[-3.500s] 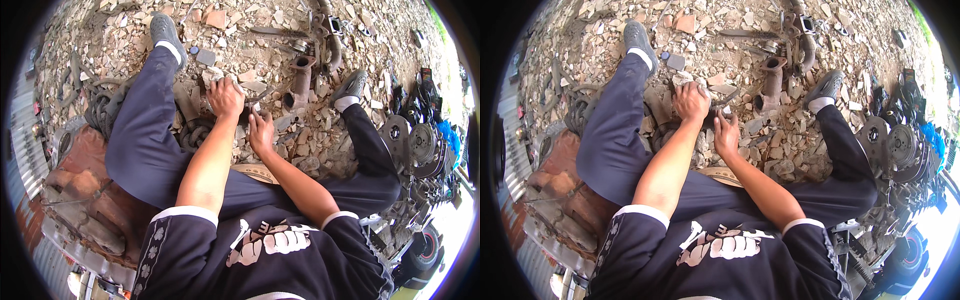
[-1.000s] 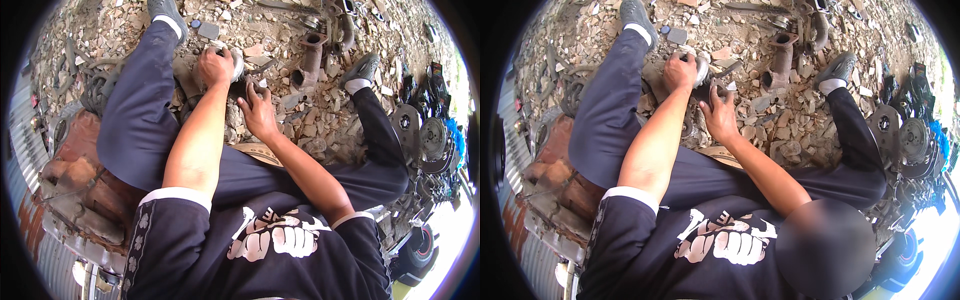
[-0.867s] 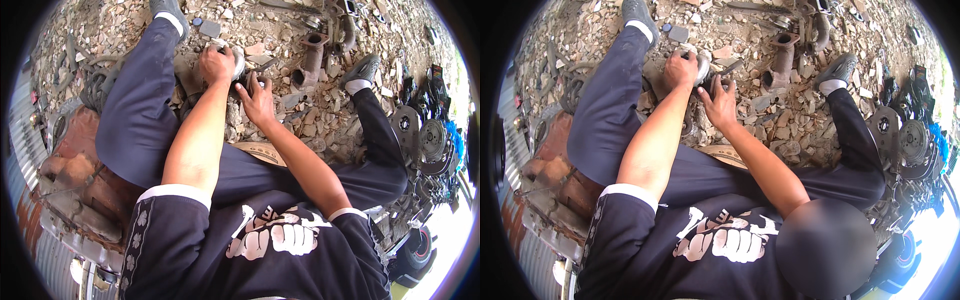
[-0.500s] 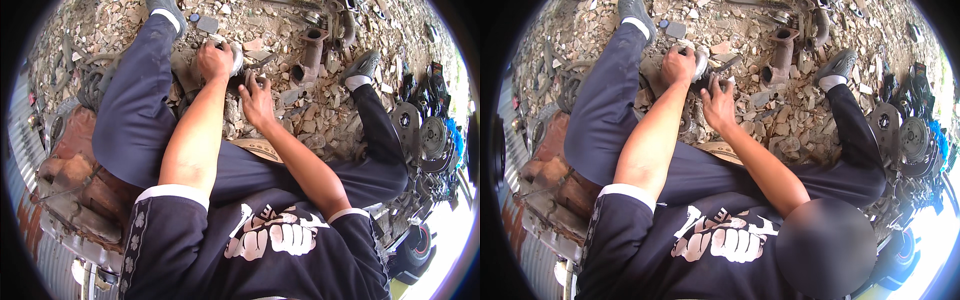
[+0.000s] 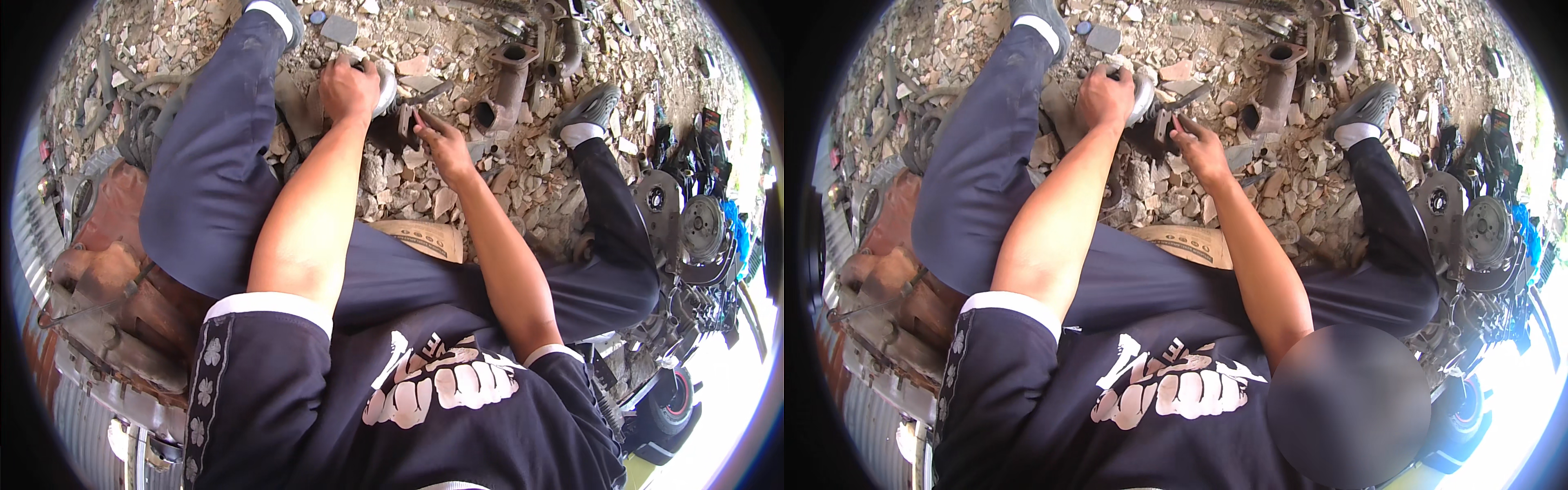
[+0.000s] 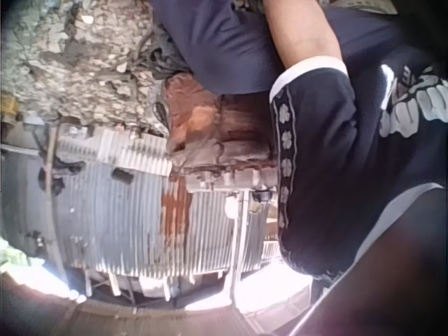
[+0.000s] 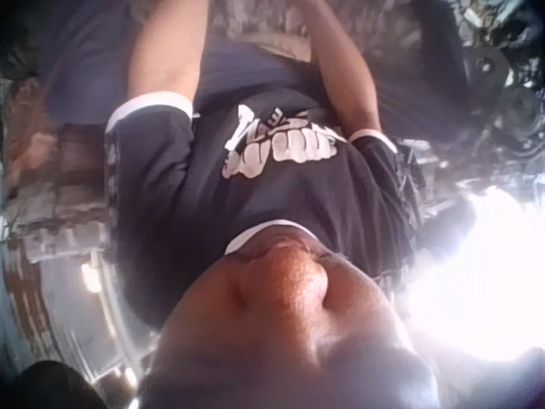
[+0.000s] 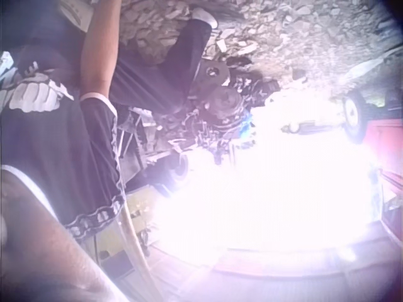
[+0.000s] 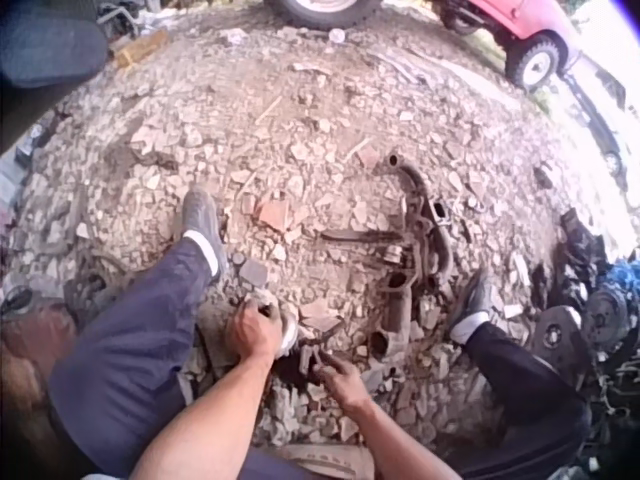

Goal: The person sits on the ground and uses a wire brush and sandpaper to clean a small metal part. They repeatedly scrub the surface with the brush and then rub it with sandpaper, occasionally inspecting the part.

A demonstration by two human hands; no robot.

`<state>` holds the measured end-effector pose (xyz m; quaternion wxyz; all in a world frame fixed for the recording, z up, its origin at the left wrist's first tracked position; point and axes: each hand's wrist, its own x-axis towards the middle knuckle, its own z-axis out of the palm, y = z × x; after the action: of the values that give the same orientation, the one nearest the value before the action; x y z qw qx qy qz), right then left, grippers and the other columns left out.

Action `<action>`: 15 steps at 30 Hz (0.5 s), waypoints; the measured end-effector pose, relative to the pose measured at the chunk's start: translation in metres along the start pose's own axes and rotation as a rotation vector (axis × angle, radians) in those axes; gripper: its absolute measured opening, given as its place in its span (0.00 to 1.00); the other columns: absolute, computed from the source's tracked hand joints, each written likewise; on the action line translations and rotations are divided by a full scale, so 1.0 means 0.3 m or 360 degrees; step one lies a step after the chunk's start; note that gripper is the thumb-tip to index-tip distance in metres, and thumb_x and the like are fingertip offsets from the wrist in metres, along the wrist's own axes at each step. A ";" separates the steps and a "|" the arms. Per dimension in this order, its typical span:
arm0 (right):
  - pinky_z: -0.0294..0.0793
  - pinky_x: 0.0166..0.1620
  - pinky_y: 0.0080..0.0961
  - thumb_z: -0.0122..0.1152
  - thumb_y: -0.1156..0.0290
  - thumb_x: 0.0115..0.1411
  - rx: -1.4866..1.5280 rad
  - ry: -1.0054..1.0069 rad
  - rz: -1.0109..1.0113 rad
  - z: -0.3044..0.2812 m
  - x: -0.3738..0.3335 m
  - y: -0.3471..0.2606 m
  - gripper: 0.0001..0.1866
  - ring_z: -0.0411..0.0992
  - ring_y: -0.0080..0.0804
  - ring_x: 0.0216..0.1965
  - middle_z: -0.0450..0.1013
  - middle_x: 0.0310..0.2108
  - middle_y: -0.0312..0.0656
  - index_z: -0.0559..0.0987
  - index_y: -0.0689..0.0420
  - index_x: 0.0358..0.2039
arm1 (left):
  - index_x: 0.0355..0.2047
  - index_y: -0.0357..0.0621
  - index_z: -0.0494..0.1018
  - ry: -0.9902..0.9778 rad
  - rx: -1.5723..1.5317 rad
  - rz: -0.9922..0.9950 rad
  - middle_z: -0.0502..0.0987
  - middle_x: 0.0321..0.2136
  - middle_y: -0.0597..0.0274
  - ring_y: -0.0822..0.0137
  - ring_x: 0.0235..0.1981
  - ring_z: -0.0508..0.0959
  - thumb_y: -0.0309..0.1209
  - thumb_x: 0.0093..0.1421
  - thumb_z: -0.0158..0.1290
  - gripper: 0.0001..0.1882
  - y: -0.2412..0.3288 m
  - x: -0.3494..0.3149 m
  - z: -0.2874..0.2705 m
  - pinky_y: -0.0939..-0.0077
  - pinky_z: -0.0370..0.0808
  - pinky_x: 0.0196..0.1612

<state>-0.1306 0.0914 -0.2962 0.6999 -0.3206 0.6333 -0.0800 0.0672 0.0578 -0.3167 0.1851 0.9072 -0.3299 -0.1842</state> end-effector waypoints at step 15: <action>0.70 0.59 0.44 0.58 0.65 0.68 -0.1275 0.0337 -0.0476 0.095 -0.063 -0.068 0.20 0.73 0.58 0.53 0.74 0.51 0.62 0.80 0.53 0.59 | 0.39 0.36 0.81 0.0031 -0.0011 0.0051 0.82 0.38 0.44 0.47 0.47 0.80 0.40 0.57 0.61 0.18 -0.009 0.003 0.004 0.55 0.76 0.53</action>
<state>-0.1014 0.0953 -0.2694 0.4322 -0.6448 0.6292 0.0389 0.0687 0.0588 -0.3189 0.1944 0.9029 -0.3420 -0.1735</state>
